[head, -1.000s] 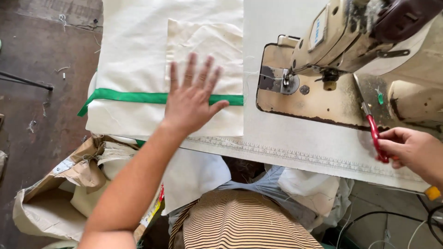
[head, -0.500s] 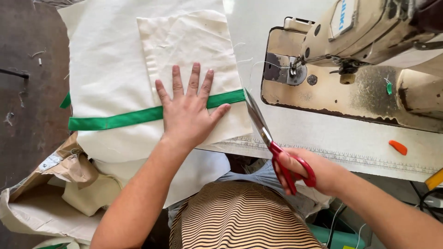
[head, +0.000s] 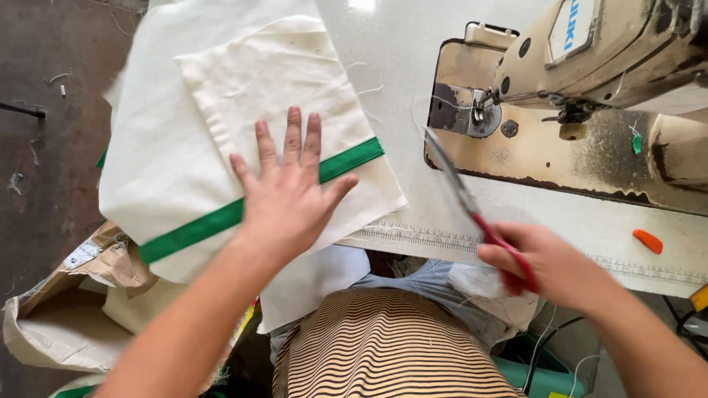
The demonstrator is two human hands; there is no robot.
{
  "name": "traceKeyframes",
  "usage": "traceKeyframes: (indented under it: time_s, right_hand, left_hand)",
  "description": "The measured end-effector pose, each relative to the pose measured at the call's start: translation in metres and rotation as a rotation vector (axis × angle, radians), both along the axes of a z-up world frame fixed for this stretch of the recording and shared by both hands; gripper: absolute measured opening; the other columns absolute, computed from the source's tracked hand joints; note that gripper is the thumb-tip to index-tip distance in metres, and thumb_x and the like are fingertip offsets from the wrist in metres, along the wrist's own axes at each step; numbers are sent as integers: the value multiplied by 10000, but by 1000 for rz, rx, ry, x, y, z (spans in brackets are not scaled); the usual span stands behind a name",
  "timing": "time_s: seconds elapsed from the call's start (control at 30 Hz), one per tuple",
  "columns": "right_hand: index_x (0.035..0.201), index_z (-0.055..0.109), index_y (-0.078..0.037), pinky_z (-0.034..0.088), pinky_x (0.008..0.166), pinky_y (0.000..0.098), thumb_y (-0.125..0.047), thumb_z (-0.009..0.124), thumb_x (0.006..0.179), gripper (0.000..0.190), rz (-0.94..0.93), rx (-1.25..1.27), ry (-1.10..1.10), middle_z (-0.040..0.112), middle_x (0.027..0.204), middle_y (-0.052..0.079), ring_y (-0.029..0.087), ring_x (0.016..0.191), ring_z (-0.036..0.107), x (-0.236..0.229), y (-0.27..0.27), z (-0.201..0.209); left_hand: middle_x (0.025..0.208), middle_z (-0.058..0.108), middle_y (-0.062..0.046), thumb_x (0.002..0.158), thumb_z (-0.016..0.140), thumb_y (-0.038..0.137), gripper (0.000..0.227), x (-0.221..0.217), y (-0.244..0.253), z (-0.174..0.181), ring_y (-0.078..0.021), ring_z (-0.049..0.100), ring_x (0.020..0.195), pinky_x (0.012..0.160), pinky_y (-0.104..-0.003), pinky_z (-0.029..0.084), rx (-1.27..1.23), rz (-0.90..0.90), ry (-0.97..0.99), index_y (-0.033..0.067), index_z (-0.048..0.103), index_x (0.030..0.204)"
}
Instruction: Sewing green straps onto a white fabric tote bag using an industrial sewing machine and trimming threads with scissors.
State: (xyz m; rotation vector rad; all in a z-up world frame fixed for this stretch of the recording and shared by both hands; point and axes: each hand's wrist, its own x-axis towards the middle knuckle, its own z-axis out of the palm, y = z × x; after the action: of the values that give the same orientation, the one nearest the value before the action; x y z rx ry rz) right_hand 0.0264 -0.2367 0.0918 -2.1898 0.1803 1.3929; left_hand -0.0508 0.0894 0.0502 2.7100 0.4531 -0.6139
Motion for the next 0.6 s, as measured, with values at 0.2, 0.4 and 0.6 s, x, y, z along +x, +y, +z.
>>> traceKeyframes:
  time_s: [0.2,0.4,0.6]
  right_hand:
    - [940,793,-191,508,679,320,-738,651,920,566,187,-673,-463,839,696,48,207,667,858,36,-112,-3]
    - [1345,705,128,601,717,475,-132,826,1011,440,-66,-214,-824,752,1098,294,373,898,710,73,-164,-51]
    - [1558,625,-39,486,1093,527,-414,620,1016,659,375,-529,-1046,658,1512,190,345,1387,581,45,-99,-6]
  left_hand:
    - [1743,318,22,981,238,846,894,1,67,-63,-395,123,1634,1270,-668,-32,124,-806,-577,312,296,1696]
    - [1790,-7,12,974,186,772,914,181,5,-12,-398,-123,1603,1216,-690,-128,63,80,-249,252,99,1721]
    - [1566,418,-40,954,347,526,561,357,67,-103,-367,226,1534,1225,-756,-107,-191,467,-393,366,444,1484]
